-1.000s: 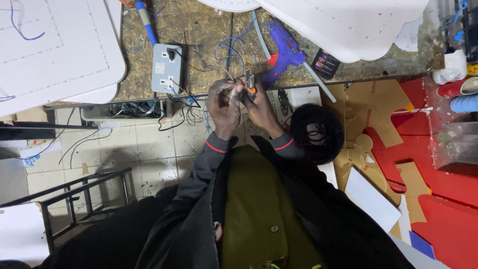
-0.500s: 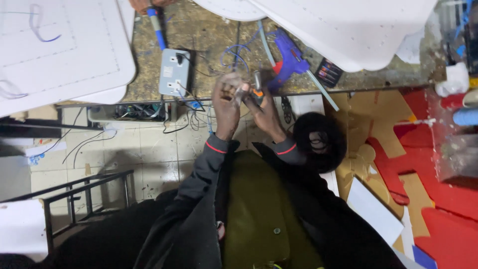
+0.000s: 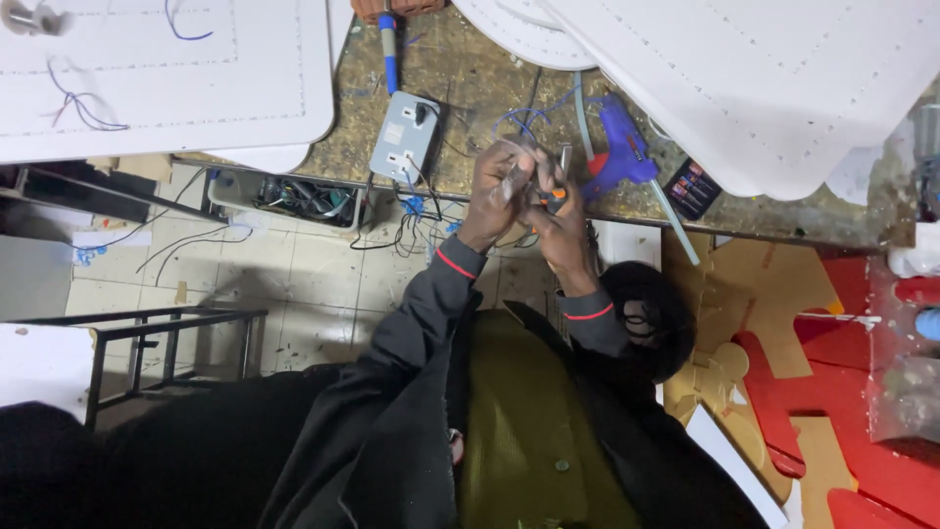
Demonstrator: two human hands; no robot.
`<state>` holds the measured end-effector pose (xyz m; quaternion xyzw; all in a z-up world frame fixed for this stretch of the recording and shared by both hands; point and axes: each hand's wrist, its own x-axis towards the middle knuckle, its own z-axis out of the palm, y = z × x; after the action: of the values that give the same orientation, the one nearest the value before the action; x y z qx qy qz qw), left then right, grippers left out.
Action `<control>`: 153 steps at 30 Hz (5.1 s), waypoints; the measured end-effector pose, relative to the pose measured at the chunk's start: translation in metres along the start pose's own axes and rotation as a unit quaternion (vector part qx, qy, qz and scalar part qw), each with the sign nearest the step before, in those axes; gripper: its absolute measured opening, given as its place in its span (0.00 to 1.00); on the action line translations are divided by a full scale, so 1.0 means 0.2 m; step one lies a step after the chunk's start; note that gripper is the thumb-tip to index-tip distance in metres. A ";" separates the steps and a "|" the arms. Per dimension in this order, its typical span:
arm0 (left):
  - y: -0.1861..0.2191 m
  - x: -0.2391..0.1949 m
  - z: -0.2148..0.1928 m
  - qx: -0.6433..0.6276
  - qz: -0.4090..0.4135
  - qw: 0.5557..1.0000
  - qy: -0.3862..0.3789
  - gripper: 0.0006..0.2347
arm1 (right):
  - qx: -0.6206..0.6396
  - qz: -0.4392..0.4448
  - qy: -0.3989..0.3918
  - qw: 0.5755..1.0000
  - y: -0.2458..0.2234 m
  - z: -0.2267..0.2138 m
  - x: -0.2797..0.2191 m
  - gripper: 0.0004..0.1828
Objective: Stripping, twisting, and soldering electrical wires for sign assembly
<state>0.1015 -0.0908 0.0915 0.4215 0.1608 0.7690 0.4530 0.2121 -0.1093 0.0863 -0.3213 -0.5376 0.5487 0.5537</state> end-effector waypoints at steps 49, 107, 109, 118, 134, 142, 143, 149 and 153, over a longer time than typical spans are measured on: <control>-0.06 -0.01 -0.34 0.257 -0.095 0.907 -0.320 0.03 | -0.077 0.148 -0.128 0.978 0.17 -0.57 -0.16 0.25; -0.08 -0.08 -0.18 0.340 -0.069 0.936 0.064 0.16 | -0.009 0.111 0.189 0.976 0.74 0.08 -0.19 0.10; -0.08 -0.03 -0.25 0.409 -0.141 0.901 0.029 0.16 | 0.008 0.131 0.223 0.966 0.79 0.09 -0.15 0.09; 0.05 -0.06 -0.76 0.021 -0.119 0.949 0.290 0.10 | -0.006 0.048 0.307 0.951 0.92 -0.01 0.04 0.21; 0.48 -0.08 -1.05 0.169 -0.166 0.965 0.114 0.13 | -0.328 -0.078 0.166 0.927 0.59 0.35 0.39 0.21; 0.51 0.03 -1.10 0.170 -0.125 0.973 0.093 0.14 | -0.210 -0.071 0.075 0.972 0.42 0.68 0.23 0.11; 0.52 0.04 -1.10 0.184 -0.134 0.971 0.072 0.14 | -0.208 -0.064 0.051 0.975 0.40 0.68 0.26 0.12; 0.48 0.09 -0.99 0.229 -0.204 0.951 -0.040 0.09 | -0.132 -0.007 -0.003 0.991 0.31 0.61 0.29 0.15; 0.46 0.06 -0.93 0.226 -0.257 0.937 -0.065 0.08 | -0.088 0.035 -0.016 0.995 0.35 0.50 0.28 0.09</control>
<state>-0.1007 -0.1047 0.0461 0.5056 0.4038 0.5405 0.5377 0.0878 -0.0662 0.0547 -0.3785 -0.5814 0.5231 0.4951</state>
